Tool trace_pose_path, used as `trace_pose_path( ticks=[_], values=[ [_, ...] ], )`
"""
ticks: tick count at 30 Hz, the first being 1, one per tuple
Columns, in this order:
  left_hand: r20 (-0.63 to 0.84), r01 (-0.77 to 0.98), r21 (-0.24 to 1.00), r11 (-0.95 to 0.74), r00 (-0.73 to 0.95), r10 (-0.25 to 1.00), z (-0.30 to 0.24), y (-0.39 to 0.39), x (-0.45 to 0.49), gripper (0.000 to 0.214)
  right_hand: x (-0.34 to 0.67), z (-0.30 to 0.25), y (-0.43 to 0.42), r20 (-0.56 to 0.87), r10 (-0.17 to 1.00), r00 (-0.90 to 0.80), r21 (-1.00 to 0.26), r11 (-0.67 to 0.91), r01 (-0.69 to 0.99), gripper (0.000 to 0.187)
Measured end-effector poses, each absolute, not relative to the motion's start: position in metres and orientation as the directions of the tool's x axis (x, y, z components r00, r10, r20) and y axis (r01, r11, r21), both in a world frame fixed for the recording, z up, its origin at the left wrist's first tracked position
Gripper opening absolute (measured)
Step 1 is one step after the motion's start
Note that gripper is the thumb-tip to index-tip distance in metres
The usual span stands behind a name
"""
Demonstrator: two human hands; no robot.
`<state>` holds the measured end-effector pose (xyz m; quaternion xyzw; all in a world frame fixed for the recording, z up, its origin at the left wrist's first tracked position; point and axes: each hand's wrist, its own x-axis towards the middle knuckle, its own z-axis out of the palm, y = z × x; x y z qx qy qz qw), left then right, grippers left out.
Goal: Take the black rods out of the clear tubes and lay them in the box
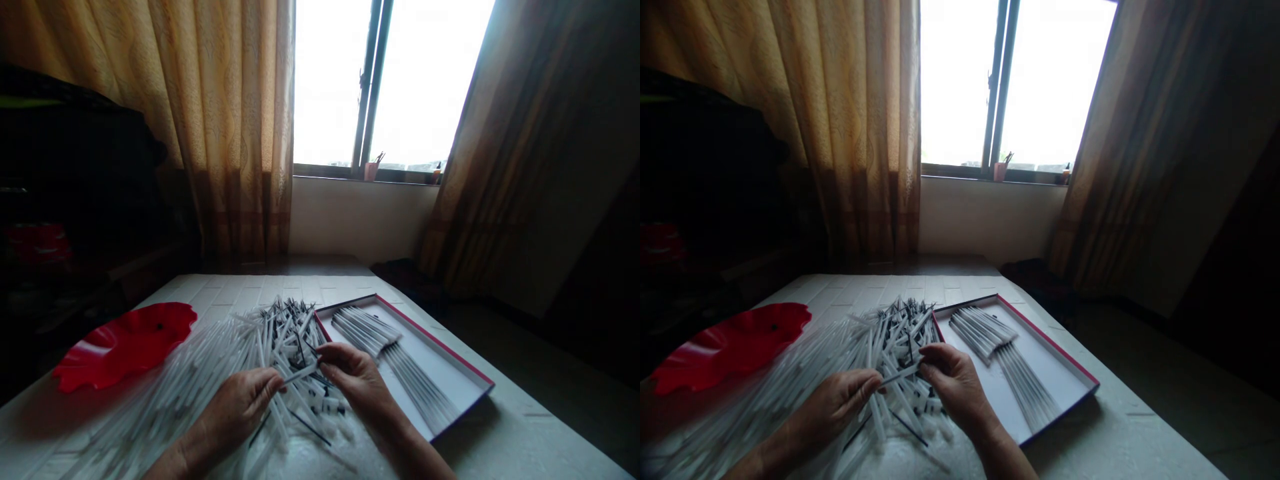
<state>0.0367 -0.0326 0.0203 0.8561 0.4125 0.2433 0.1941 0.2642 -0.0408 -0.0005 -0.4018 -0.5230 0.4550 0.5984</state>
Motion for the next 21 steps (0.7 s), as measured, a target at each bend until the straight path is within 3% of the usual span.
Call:
trace_pose_path(
  ticks=[6,12,16,21],
  values=[
    [0.241,0.622,0.538,-0.568,0.533,0.811,0.022,-0.035,0.036,0.02,0.266,-0.003,-0.039,0.272,0.961,0.043,-0.957,0.275,-0.096,0.03],
    [0.258,0.656,0.508,-0.558,0.502,0.825,0.013,-0.03,0.034,0.041,0.269,-0.008,-0.036,0.305,0.951,0.051,-0.952,0.305,0.014,0.033],
    [0.216,0.671,0.502,-0.546,0.514,0.83,0.011,-0.025,0.031,0.047,0.28,-0.003,-0.035,0.346,0.935,0.075,-0.924,0.326,0.2,0.027],
    [0.189,0.682,0.499,-0.534,0.516,0.836,0.015,-0.025,0.029,0.045,0.288,0.006,-0.04,0.37,0.929,0.022,-0.803,0.308,0.51,0.009]
  ],
)
